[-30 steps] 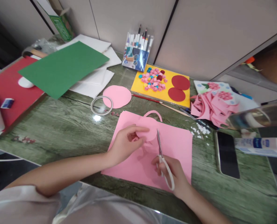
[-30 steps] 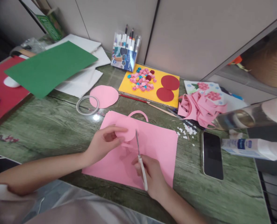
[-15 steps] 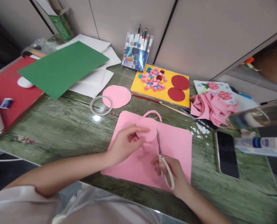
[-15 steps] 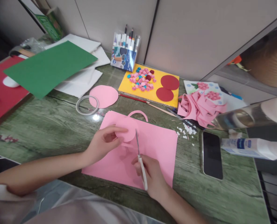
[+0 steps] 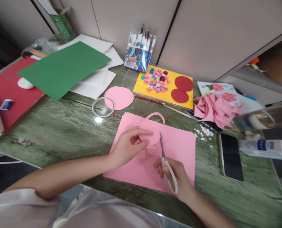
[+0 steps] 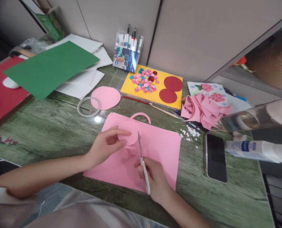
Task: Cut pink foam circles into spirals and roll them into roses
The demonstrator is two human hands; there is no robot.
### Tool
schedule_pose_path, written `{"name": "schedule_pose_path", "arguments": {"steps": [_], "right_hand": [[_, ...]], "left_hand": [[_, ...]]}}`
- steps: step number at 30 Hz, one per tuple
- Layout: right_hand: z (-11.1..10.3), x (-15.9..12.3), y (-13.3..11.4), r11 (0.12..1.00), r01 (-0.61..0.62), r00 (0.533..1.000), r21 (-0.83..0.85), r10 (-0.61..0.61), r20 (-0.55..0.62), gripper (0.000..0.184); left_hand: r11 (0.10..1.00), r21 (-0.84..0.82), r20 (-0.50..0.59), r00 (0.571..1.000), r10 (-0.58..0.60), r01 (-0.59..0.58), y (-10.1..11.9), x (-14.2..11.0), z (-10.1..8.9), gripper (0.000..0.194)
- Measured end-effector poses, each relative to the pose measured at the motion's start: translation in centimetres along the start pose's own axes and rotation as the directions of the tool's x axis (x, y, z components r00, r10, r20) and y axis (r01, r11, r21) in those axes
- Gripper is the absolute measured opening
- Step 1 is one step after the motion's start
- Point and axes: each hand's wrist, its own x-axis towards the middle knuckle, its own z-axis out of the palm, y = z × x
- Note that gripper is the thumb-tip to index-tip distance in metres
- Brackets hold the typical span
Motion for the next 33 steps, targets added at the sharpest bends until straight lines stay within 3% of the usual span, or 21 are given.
{"name": "schedule_pose_path", "arguments": {"steps": [33], "right_hand": [[0.13,-0.05,0.31,0.999,-0.015,1.000,0.037,0.014,0.001,0.047]], "left_hand": [[0.999,0.020,0.020,0.999,0.034,-0.035,-0.27,0.00,-0.03,0.024]]}}
